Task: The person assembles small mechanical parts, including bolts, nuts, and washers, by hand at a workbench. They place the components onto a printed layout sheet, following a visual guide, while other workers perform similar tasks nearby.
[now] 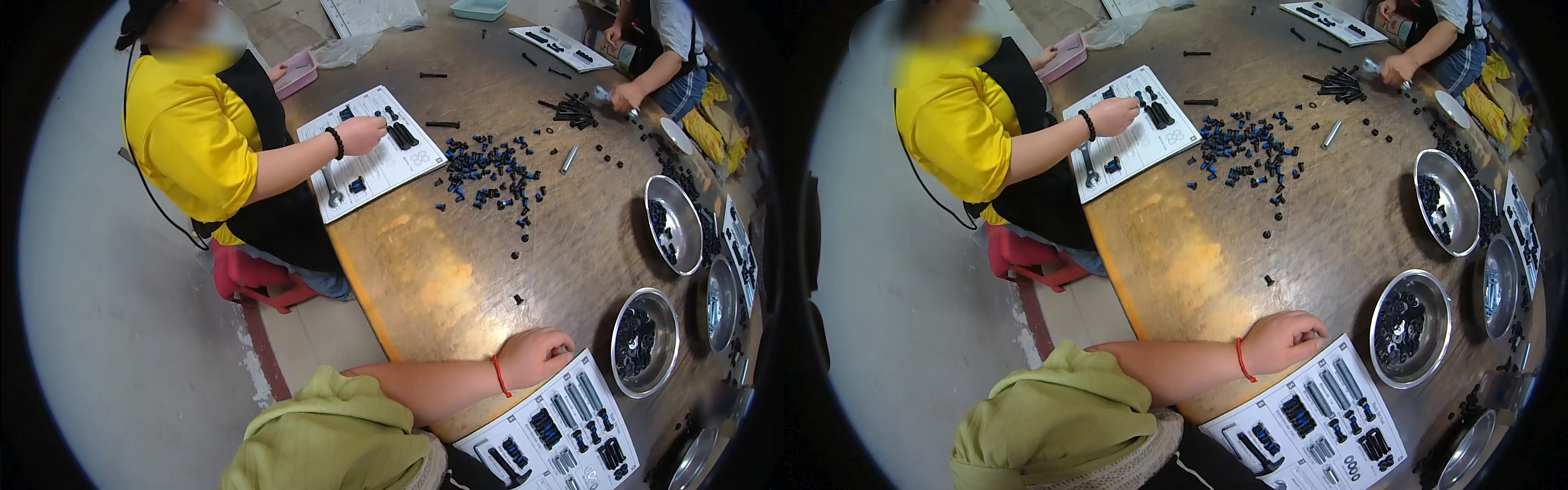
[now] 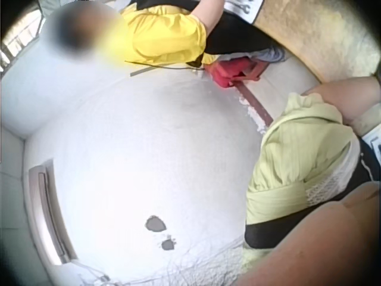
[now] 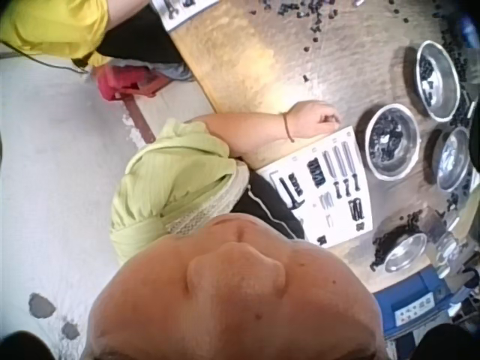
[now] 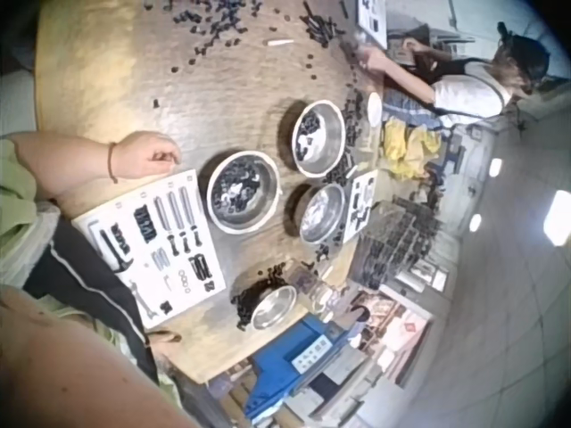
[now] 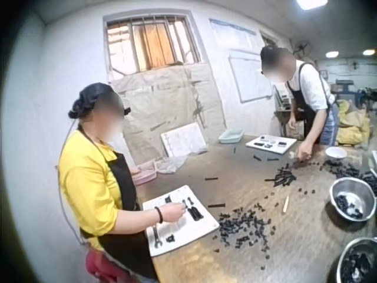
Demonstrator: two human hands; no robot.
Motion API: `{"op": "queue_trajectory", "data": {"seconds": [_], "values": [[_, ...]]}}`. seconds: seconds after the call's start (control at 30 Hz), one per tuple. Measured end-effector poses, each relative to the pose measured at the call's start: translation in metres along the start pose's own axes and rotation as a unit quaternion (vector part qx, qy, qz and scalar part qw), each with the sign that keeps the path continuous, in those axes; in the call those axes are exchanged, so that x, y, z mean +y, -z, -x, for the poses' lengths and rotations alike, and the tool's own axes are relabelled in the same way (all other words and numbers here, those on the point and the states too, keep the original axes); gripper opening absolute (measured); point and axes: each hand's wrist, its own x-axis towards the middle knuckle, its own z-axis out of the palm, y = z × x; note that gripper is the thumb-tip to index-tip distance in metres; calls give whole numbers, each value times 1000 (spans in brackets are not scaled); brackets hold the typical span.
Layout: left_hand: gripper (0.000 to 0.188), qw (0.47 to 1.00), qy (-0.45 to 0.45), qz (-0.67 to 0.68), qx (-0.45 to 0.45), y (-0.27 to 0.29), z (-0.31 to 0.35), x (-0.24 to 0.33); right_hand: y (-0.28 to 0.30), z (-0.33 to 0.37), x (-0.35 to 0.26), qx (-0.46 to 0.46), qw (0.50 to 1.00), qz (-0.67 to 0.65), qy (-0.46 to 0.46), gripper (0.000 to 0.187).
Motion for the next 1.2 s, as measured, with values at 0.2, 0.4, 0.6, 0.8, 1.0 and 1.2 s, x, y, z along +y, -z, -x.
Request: {"op": "queue_trajectory", "data": {"seconds": [0.2, 0.4, 0.6, 0.8, 1.0, 1.2], "values": [[19, 1000, 11, -4, -9, 2, -1, 4, 5, 4, 7, 0, 1000, 5, 3, 48], [20, 1000, 5, -9, 7, 0, 1, -4, 32, 11, 35, -4, 999, 34, 19, 48], [19, 1000, 9, 0, -18, -9, -2, -9, 19, -2, -3, 35, 998, 43, -26, 49], [20, 992, 53, 115, -3, -11, -3, -38, 27, -5, -27, -10, 992, -49, -119, 39], [38, 999, 17, 49, 15, -23, -4, -24, 41, -2, -33, 2, 985, -116, -131, 35], [58, 990, 84, -4, -113, -31, 69, 10, 62, 3, -78, -95, 914, -367, -148, 44]]}}
